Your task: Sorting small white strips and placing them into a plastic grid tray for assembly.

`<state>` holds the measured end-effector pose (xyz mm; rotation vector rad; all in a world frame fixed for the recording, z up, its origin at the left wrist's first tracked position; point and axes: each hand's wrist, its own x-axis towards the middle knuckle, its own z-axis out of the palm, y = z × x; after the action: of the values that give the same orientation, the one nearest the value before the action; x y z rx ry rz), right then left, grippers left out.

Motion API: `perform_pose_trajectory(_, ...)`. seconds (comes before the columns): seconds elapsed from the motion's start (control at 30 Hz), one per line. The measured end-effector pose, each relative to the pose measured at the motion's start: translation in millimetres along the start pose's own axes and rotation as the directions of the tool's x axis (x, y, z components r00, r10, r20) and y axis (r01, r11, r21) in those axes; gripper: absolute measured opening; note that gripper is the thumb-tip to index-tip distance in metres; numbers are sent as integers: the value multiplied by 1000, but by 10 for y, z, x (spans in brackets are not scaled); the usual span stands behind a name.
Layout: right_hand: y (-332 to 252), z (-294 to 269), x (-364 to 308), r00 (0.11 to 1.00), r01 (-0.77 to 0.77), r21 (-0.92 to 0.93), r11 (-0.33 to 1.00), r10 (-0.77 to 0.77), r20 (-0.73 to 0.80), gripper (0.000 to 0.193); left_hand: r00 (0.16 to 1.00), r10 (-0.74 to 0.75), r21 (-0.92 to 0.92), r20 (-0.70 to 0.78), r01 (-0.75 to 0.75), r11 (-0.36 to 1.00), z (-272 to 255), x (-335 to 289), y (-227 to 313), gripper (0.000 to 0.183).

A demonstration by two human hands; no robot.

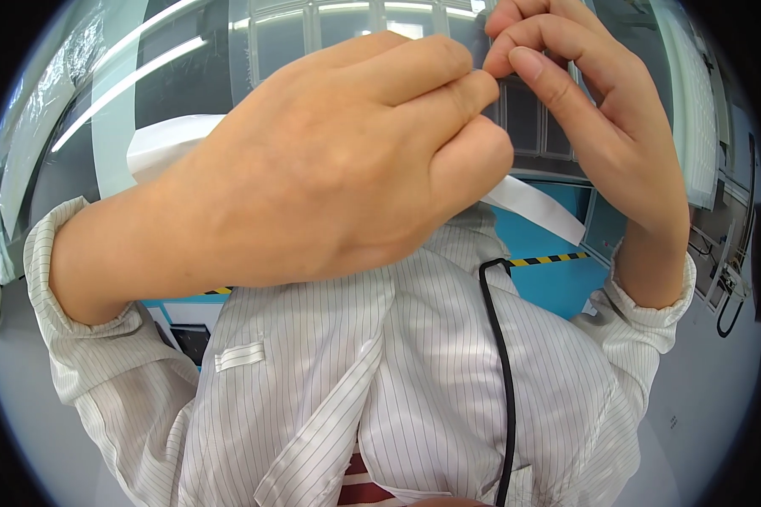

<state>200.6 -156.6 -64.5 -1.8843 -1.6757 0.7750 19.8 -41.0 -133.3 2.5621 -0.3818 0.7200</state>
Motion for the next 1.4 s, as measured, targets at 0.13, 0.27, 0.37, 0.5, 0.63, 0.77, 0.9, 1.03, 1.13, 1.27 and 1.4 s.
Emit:
perform_pose_trajectory(0.13,43,-8,-40,1000,4,35,999,-4,-2,10,1000,15,42,15,-15,999,6,1,-29,25)
perform_pose_trajectory(0.27,94,0,-52,1000,10,19,1000,-10,7,4,998,8,50,68,-12,999,-12,35,-24,26)
perform_pose_trajectory(0.37,147,-36,-63,1000,17,-10,1000,-17,18,3,999,-30,-4,41,30,1000,20,75,21,24)
perform_pose_trajectory(0.5,220,-63,-15,999,36,-45,998,-34,41,8,999,-8,42,-45,9,999,38,55,44,20)
perform_pose_trajectory(0.63,398,-30,-42,993,106,-93,990,-100,66,8,999,15,25,42,-16,1000,3,19,59,17)
perform_pose_trajectory(0.77,468,-40,-35,978,204,-124,971,-196,71,7,999,5,49,35,-7,999,43,-6,93,19)
perform_pose_trajectory(0.9,518,-13,-46,991,125,20,992,-126,42,11,998,8,48,54,-11,999,24,7,88,19)
perform_pose_trajectory(1.03,383,142,-12,982,171,-128,977,-180,-63,8,1000,10,-2,16,-10,1000,31,42,22,20)
perform_pose_trajectory(1.13,514,185,-24,975,146,-126,981,-164,-152,7,1000,-16,5,-22,17,1000,-30,58,17,21)
perform_pose_trajectory(1.27,463,70,-99,975,195,36,980,-190,-119,6,990,-138,46,30,137,990,-267,170,72,18)
perform_pose_trajectory(1.4,285,9,-158,975,220,108,969,-223,10,8,967,-248,-30,-58,246,969,-175,3,-25,15)
